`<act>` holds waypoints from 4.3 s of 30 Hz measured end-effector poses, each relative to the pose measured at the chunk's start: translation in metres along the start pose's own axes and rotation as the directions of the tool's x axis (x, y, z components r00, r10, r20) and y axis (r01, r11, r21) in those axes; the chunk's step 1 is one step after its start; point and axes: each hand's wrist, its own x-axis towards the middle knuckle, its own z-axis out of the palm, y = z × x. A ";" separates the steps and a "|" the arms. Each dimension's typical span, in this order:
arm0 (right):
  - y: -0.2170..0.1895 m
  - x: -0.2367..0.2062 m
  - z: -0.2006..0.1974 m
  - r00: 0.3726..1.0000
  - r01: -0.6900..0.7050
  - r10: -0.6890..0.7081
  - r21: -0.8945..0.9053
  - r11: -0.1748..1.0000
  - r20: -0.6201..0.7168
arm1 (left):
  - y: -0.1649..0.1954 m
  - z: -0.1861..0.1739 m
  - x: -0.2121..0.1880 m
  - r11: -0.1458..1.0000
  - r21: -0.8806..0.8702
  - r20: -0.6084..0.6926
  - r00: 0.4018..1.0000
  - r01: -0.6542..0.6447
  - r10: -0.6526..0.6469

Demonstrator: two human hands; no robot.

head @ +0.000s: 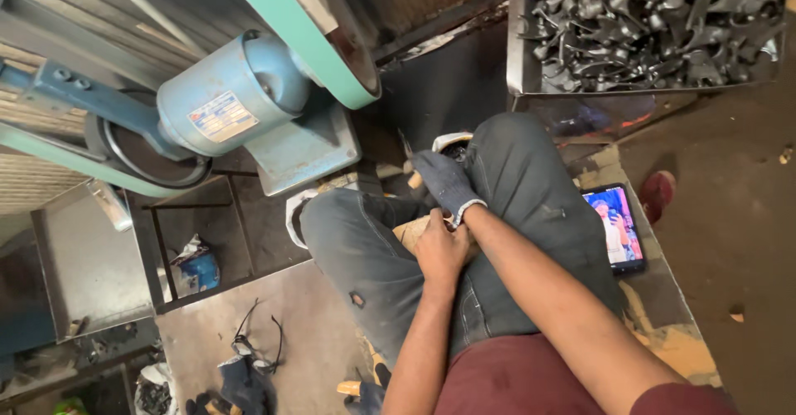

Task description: The person sits at a grinding station and uses a belt grinder to smooth the edges of small metal parts. They hold each part with gloved hands, press it against the moving belt to create sparks, and periodically inspect the edges before continuing.

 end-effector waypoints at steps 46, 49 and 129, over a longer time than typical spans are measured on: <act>-0.023 -0.118 -0.063 0.752 -0.159 -0.012 0.199 0.967 0.659 | 0.006 -0.084 0.021 0.111 -0.983 0.134 0.985 0.145 -0.106; -0.036 -0.117 -0.068 0.685 -0.101 -0.133 0.274 0.957 0.716 | -0.007 -0.077 0.021 0.081 -0.985 0.148 0.985 0.155 -0.085; 0.008 -0.098 -0.033 0.900 -0.435 0.290 0.648 0.625 0.325 | -0.172 -0.122 -0.125 -0.023 -0.561 0.309 0.183 0.828 -0.933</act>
